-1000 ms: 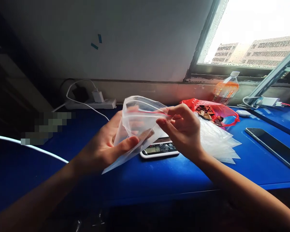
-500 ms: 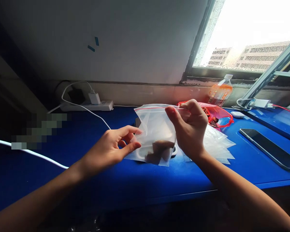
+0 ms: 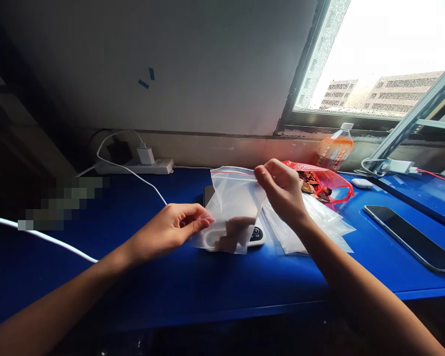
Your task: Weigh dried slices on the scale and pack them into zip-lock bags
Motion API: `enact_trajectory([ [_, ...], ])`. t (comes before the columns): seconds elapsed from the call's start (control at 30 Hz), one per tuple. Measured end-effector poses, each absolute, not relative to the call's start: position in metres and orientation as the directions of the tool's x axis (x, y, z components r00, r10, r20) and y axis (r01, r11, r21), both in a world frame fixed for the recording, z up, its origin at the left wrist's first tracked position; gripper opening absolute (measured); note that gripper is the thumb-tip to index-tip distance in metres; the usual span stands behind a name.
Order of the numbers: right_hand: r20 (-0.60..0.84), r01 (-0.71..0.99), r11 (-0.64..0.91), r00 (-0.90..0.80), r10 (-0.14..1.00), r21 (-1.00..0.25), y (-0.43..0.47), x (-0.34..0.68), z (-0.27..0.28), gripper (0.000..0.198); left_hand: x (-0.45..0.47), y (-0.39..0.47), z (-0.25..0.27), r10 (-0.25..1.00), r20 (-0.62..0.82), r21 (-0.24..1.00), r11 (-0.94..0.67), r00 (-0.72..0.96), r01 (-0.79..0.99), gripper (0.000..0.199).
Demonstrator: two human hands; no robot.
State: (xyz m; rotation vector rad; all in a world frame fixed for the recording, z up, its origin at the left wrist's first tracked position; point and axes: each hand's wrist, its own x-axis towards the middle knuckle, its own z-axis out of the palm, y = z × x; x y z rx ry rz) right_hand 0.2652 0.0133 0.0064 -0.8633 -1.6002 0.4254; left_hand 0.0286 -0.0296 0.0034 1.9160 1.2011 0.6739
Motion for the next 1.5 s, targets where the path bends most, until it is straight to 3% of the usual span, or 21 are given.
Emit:
enact_trajectory([
  [0.07,0.602,0.281,0.642,-0.221,0.767,-0.714,0.016,0.273,0.008,0.034,0.027,-0.028,0.003,0.909,0.051,0.822,-0.273,0.413,0.500,0.038],
  [0.13,0.555,0.280,0.629,-0.303,0.774,-0.725,0.019,0.278,0.009,0.035,0.027,-0.026,0.002,0.925,0.083,0.803,-0.282,0.370,0.526,0.038],
  [0.3,0.529,0.218,0.539,-0.106,0.842,-0.813,0.027,0.274,0.006,0.035,0.030,-0.024,0.003,0.946,0.089,0.789,-0.257,0.311,0.558,0.039],
  [0.5,0.362,0.033,0.360,0.066,0.930,-0.932,0.021,0.251,-0.001,0.037,0.016,-0.018,0.004,0.886,-0.064,0.835,-0.204,0.459,0.511,0.056],
  [0.6,0.320,0.029,0.320,-0.015,0.947,-0.947,0.008,0.239,0.000,0.039,0.007,-0.018,0.007,0.876,-0.046,0.863,-0.207,0.480,0.461,0.062],
  [0.73,0.367,0.115,0.382,-0.127,0.921,-0.917,-0.006,0.229,0.001,0.036,0.010,-0.021,0.011,0.931,0.006,0.938,-0.132,0.364,0.321,0.048],
  [0.97,0.468,0.039,0.476,-0.134,0.874,-0.878,-0.008,0.226,-0.005,0.024,0.025,-0.017,0.003,0.961,-0.115,0.993,0.110,0.252,0.034,0.032],
  [1.17,0.456,-0.116,0.445,-0.097,0.885,-0.888,-0.003,0.225,-0.014,0.031,0.021,-0.017,0.003,0.994,0.105,0.994,-0.105,0.023,-0.008,0.034],
  [1.27,0.424,-0.097,0.416,-0.086,0.901,-0.904,-0.006,0.224,-0.019,0.027,0.018,-0.015,0.007,0.993,0.071,0.997,-0.074,0.098,0.022,0.038],
  [1.37,0.431,-0.057,0.428,-0.032,0.902,-0.902,-0.008,0.222,-0.020,0.025,0.014,-0.012,0.009,0.970,0.041,0.985,-0.079,0.239,0.152,0.024],
  [1.5,0.464,-0.024,0.465,0.023,0.885,-0.885,-0.007,0.219,-0.020,0.033,0.010,-0.009,0.005,0.974,0.157,0.968,-0.185,0.164,0.169,0.017],
])
